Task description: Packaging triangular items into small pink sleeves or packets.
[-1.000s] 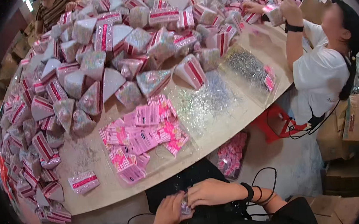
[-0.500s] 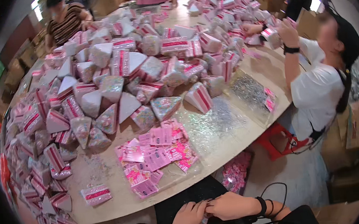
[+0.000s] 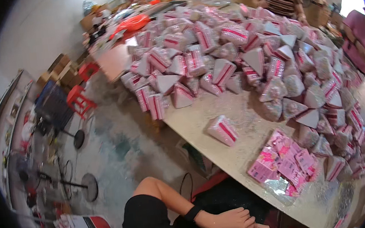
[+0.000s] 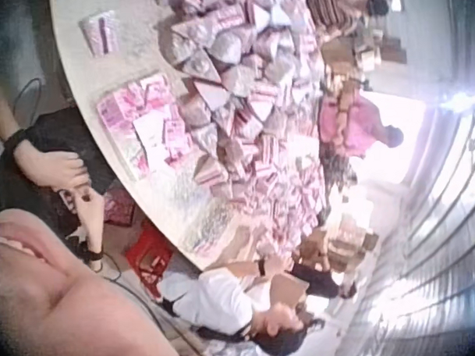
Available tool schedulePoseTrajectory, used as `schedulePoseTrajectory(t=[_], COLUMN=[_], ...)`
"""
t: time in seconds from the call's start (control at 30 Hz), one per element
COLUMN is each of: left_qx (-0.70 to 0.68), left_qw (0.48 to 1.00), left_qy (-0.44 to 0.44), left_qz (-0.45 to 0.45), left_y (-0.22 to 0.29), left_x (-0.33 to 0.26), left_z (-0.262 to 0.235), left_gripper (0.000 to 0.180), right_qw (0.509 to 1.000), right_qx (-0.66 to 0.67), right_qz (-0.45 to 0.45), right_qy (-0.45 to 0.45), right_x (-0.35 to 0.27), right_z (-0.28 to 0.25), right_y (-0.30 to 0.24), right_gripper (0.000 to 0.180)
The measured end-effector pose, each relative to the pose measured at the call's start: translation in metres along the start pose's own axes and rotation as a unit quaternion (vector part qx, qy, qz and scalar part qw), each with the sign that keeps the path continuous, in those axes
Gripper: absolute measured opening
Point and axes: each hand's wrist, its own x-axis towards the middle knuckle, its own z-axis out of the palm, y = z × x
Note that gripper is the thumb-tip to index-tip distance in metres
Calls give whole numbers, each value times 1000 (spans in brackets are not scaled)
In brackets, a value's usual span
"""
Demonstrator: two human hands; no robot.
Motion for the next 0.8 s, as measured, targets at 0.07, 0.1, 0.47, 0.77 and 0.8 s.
schedulePoseTrajectory(t=[0.07,0.1,0.47,0.77,0.8], left_qx=[42,35,44,-64,-80], left_qw=[999,998,989,998,997], left_qy=[5,26,111,-8,-14], left_qz=[17,34,83,-18,-17], left_y=[-4,-4,-7,-7,-6], left_x=[1,0,6,21,21], left_z=[8,4,8,7,2], left_gripper=[74,78,92,97,96], right_qw=[994,993,995,977,977], right_qx=[93,88,-30,-151,-151], right_qz=[61,80,-16,-134,-138], right_qy=[10,-1,96,63,64], right_x=[0,1,7,-17,-18], right_z=[0,-3,1,-8,-8], right_y=[-9,-9,59,3,-2], right_gripper=[16,15,19,24,24])
